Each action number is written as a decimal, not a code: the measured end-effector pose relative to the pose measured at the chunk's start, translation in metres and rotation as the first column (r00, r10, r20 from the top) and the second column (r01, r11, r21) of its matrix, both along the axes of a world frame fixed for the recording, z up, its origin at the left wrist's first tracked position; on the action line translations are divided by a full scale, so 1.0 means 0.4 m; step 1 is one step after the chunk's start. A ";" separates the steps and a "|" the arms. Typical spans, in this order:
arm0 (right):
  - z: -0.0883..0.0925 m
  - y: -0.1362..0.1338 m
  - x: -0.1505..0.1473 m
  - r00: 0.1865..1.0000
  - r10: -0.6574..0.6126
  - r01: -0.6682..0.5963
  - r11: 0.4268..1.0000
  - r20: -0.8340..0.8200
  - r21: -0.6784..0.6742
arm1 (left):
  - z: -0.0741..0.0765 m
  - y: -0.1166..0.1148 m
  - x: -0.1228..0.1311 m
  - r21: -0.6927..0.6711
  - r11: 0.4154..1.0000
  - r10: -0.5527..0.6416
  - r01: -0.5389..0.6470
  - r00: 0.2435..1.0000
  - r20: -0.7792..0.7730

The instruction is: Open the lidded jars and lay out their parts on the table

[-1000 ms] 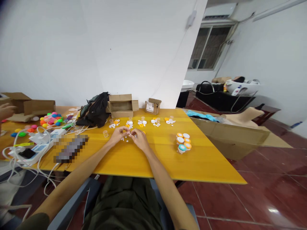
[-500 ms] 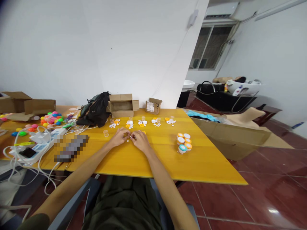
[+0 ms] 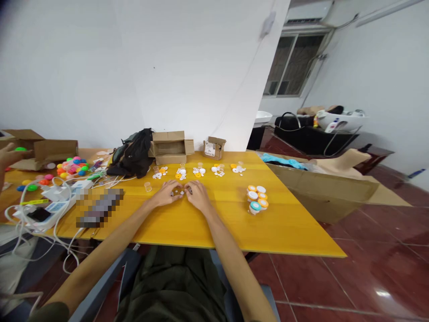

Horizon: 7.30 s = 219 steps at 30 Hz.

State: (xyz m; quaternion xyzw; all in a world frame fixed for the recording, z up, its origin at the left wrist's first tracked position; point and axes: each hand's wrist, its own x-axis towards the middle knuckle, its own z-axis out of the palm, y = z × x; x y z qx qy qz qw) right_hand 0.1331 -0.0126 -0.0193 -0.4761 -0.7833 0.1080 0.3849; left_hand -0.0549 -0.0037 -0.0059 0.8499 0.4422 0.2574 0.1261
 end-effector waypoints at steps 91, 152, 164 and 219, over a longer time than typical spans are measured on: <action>0.004 -0.041 -0.047 0.924 0.065 -0.097 0.993 0.377 0.068 | 0.012 0.052 -0.118 -0.002 1.000 -0.010 0.010 0.999 -0.044; 0.026 -0.003 0.037 0.888 -0.398 0.413 0.911 0.230 -0.016 | 0.019 -0.009 0.001 0.067 0.997 -0.025 0.030 0.997 -0.076; 0.047 -0.022 0.016 0.921 -0.225 0.279 0.950 0.317 -0.138 | 0.027 -0.017 0.010 0.094 0.996 0.016 -0.002 0.989 -0.148; 0.019 -0.026 -0.057 0.975 0.036 -0.033 0.999 0.221 -0.014 | 0.028 0.036 -0.086 0.007 0.998 -0.069 0.070 0.994 -0.083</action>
